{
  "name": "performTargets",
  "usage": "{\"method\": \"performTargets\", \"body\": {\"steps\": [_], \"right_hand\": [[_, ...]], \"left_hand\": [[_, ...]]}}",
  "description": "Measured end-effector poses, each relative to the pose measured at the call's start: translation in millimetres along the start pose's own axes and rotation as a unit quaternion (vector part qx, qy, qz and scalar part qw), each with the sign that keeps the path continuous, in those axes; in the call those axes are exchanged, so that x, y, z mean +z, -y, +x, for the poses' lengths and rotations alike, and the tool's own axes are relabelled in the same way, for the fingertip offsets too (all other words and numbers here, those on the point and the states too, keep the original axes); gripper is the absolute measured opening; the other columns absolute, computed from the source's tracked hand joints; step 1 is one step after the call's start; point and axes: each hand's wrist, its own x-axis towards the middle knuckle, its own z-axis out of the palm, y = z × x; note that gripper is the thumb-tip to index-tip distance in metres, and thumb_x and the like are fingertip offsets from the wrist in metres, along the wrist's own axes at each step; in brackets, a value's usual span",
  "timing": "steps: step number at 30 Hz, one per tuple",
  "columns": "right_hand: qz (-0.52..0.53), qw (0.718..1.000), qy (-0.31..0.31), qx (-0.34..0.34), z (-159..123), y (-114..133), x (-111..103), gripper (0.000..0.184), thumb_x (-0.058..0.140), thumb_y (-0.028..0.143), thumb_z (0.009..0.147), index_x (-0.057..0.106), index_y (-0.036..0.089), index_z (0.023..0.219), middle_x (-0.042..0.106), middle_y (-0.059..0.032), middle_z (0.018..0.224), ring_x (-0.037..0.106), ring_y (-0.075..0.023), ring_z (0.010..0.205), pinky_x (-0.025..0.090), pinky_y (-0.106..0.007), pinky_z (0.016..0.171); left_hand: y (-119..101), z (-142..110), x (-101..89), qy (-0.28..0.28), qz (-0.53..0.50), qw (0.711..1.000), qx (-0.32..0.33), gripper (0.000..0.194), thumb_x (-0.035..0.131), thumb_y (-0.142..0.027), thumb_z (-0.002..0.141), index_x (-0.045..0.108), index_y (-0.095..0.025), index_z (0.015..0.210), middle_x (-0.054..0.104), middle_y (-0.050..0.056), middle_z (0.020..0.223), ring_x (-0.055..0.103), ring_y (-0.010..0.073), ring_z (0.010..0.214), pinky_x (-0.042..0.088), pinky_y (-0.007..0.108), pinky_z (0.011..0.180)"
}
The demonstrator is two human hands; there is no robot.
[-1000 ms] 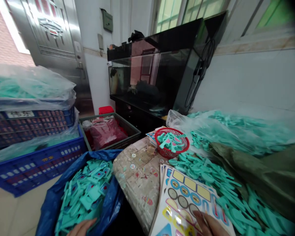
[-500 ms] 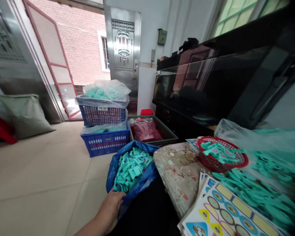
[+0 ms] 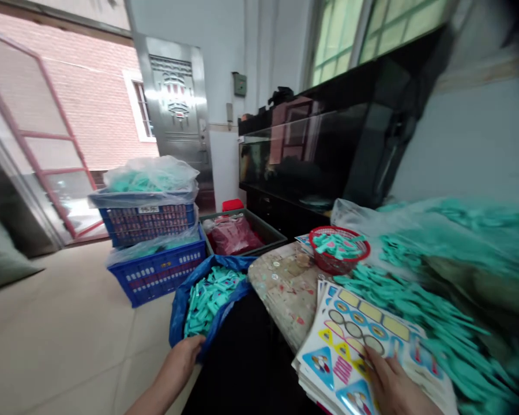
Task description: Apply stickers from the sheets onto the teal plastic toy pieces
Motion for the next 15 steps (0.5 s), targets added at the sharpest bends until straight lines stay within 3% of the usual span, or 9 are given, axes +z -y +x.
{"method": "performTargets", "body": {"steps": [5,15], "right_hand": [[-0.089,0.993,0.027,0.076,-4.5,18.5,-5.4,0.038,0.031,0.015,0.09,0.057,0.017,0.117,0.066,-0.0143,0.103,0.067,-0.0237,0.076,0.047,-0.032,0.062],[-0.116,0.985,0.066,0.111,-1.4,28.1,-11.6,0.038,0.026,0.02,0.094,0.05,0.016,0.123,0.062,-0.0139,0.107,0.065,-0.0224,0.075,0.038,-0.028,0.055]], "left_hand": [[4.3,15.2,-7.5,0.037,0.076,0.996,0.019,0.03,0.04,-0.022,0.08,0.068,-0.023,0.091,0.074,0.002,0.093,0.067,0.0203,0.092,0.048,0.026,0.08],[8.9,23.0,-10.0,0.062,0.122,0.99,0.021,0.032,0.037,-0.025,0.083,0.067,-0.023,0.093,0.074,0.003,0.091,0.067,0.02,0.089,0.048,0.024,0.077]]}}
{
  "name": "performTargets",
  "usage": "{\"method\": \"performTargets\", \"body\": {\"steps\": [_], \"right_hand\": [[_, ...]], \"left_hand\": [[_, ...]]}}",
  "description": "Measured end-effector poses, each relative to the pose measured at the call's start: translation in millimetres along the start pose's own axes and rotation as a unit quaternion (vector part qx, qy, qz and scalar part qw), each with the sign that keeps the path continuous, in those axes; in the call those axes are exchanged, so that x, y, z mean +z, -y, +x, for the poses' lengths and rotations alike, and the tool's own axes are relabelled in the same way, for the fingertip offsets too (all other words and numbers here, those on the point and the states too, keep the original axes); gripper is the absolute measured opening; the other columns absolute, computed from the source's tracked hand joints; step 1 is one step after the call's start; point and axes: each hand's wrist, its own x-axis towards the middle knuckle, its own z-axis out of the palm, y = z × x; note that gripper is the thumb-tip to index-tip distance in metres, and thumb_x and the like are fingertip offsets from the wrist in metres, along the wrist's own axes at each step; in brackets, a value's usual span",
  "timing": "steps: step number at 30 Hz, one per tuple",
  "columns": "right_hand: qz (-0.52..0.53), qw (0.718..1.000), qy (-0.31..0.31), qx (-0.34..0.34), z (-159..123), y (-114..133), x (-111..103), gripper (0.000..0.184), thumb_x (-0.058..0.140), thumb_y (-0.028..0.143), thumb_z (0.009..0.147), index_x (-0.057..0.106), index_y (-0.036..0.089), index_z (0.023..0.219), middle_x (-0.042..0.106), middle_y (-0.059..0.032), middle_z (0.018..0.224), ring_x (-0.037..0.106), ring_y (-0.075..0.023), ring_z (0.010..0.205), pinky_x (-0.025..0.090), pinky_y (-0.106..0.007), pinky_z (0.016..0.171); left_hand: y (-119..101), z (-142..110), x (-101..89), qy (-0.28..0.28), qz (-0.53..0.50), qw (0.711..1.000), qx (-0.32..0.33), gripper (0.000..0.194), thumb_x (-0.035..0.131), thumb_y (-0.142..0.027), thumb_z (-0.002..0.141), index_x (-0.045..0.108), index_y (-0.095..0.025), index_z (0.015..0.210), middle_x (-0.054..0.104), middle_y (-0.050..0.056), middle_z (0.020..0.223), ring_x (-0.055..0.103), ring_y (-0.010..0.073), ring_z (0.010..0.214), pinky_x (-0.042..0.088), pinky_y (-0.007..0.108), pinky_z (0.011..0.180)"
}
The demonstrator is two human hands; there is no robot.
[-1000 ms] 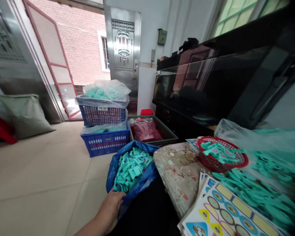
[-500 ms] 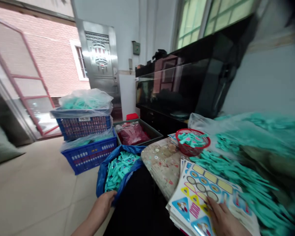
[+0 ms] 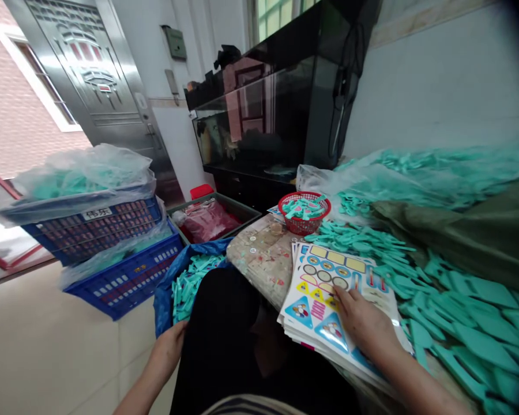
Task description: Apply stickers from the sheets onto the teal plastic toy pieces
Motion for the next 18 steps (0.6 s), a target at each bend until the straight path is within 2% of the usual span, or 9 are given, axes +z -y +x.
{"method": "performTargets", "body": {"steps": [5,12,18], "right_hand": [[-0.009,1.0,-0.003,0.006,0.2,1.8,-1.0,0.037,0.028,0.019,0.094,0.051,0.016,0.123,0.062,-0.0136,0.105,0.064,-0.0212,0.074,0.037,-0.028,0.055],[-0.011,1.0,-0.011,0.019,-2.3,7.1,-5.5,0.036,0.028,0.018,0.095,0.051,0.016,0.122,0.063,-0.0118,0.101,0.064,-0.0206,0.078,0.036,-0.027,0.056],[-0.005,0.999,0.009,0.03,-1.0,8.2,-6.2,0.035,0.032,0.017,0.093,0.051,0.017,0.122,0.062,-0.0113,0.101,0.064,-0.0213,0.08,0.037,-0.027,0.056]], "left_hand": [[6.2,1.0,1.8,0.001,-0.003,1.0,-0.005,0.03,0.039,-0.022,0.081,0.067,-0.023,0.093,0.075,0.002,0.09,0.068,0.0194,0.089,0.048,0.022,0.074],[10.7,5.6,5.5,-0.006,-0.013,1.0,-0.001,0.031,0.037,-0.026,0.081,0.067,-0.024,0.089,0.076,0.0,0.086,0.07,0.019,0.085,0.05,0.022,0.072],[17.6,17.6,9.7,-0.011,-0.018,1.0,-0.009,0.034,0.039,-0.033,0.071,0.067,-0.021,0.086,0.076,0.003,0.086,0.07,0.0215,0.087,0.052,0.024,0.072]]}}
